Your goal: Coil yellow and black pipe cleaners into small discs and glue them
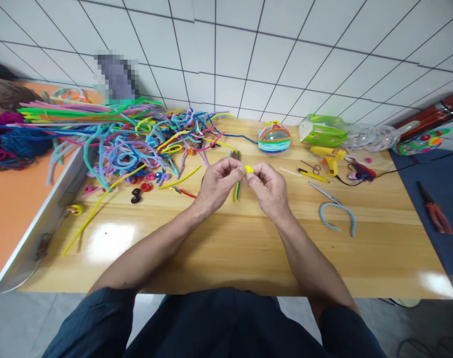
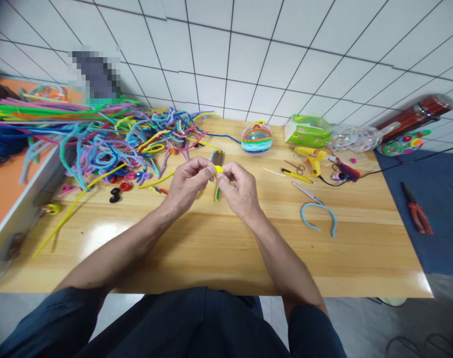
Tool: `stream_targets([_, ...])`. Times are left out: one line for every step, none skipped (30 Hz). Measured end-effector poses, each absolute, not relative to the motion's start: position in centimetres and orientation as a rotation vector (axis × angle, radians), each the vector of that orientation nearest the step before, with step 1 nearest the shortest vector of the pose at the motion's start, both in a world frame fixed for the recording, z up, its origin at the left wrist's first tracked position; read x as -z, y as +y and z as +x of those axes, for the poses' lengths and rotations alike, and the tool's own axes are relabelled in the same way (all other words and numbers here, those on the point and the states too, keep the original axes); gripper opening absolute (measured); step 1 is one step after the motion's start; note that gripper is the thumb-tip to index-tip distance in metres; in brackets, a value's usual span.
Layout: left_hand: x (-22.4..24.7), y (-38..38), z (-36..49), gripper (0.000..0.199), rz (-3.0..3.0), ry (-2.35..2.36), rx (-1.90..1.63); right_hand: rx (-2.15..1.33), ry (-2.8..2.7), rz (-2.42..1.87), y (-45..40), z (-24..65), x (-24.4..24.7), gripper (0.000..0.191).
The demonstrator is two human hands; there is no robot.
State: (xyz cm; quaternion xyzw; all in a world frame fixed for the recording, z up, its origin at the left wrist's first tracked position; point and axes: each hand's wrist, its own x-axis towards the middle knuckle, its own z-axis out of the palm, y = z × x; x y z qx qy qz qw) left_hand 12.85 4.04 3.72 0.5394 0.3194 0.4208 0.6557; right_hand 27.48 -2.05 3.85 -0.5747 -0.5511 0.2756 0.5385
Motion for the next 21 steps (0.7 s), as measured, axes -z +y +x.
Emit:
stream_targets([-3.53,3.95,12.95,0.034,1.215,0.733,-0.979,-0.661,-1.313,-1.366,-2.05,27.4,-3.88,0.018])
stream_targets([-3.33,3.87,13.05,0.033,1.206,0.74,-1.001,-0.665,-1.315,-1.366,-2.06,27.32,-3.89,0.018])
stream_targets([-3.13,3.8,13.15,0.032,1.199,0.744,-1.015,-0.669,-1.317,-1.368,-2.06,27.26,-3.89,0.019])
stream_targets([-2.97,3.75,13.24,0.031,1.193,0.744,-1.02,-0.671,-1.319,-1.371,-2.07,27.22,-3.89,0.019])
stream_targets([-2.86,3.71,13.3,0.03,1.19,0.742,-1.02,-0.674,-1.322,-1.373,-2.07,27.18,-3.86,0.02])
stream_targets([-2.8,3.68,13.34,0.029,1.187,0.739,-1.018,-0.677,-1.325,-1.374,-2.08,27.16,-3.83,0.02])
stream_targets([-2.78,3.65,13.36,0.028,1.184,0.738,-1.017,-0.681,-1.325,-1.375,-2.07,27.14,-3.79,0.02])
stream_targets([-2.79,3.61,13.37,0.027,1.179,0.739,-1.018,-0.686,-1.324,-1.377,-2.07,27.12,-3.74,0.02])
stream_targets([-2.82,3.56,13.37,0.027,1.173,0.742,-1.019,-0.691,-1.321,-1.38,-2.06,27.12,-3.69,0.02])
stream_targets([-2.85,3.5,13.38,0.026,1.165,0.747,-1.018,-0.696,-1.319,-1.383,-2.05,27.12,-3.65,0.02])
stream_targets([-2.86,3.44,13.38,0.026,1.158,0.751,-1.017,-0.697,-1.317,-1.385,-2.04,27.15,-3.62,0.02])
stream_targets([-2.85,3.4,13.38,0.026,1.151,0.753,-1.014,-0.695,-1.319,-1.384,-2.02,27.19,-3.6,0.02])
stream_targets([-2.83,3.37,13.38,0.026,1.146,0.752,-1.011,-0.691,-1.325,-1.38,-2.0,27.25,-3.6,0.02])
stream_targets([-2.78,3.38,13.37,0.025,1.142,0.749,-1.01,-0.688,-1.335,-1.374,-1.98,27.31,-3.6,0.02])
stream_targets([-2.74,3.43,13.35,0.025,1.138,0.744,-1.006,-0.692,-1.346,-1.369,-1.98,27.37,-3.59,0.02])
stream_targets([-2.72,3.53,13.32,0.025,1.132,0.738,-0.997,-0.7,-1.353,-1.365,-1.98,27.4,-3.56,0.02])
stream_targets([-2.73,3.66,13.27,0.026,1.124,0.733,-0.987,-0.709,-1.351,-1.363,-2.0,27.39,-3.5,0.021])
stream_targets([-2.77,3.81,13.22,0.027,1.113,0.729,-0.98,-0.714,-1.339,-1.363,-2.04,27.32,-3.4,0.02])
stream_targets([-2.86,3.98,13.16,0.029,1.099,0.726,-0.981,-0.714,-1.316,-1.356,-2.09,27.21,-3.27,0.019])
stream_targets([-2.98,4.12,13.11,0.031,1.087,0.723,-0.988,-0.707,-1.288,-1.344,-2.15,27.07,-3.1,0.016])
stream_targets([-3.11,4.23,13.06,0.033,1.079,0.721,-1.0,-0.689,-1.262,-1.33,-2.23,26.9,-2.92,0.015])
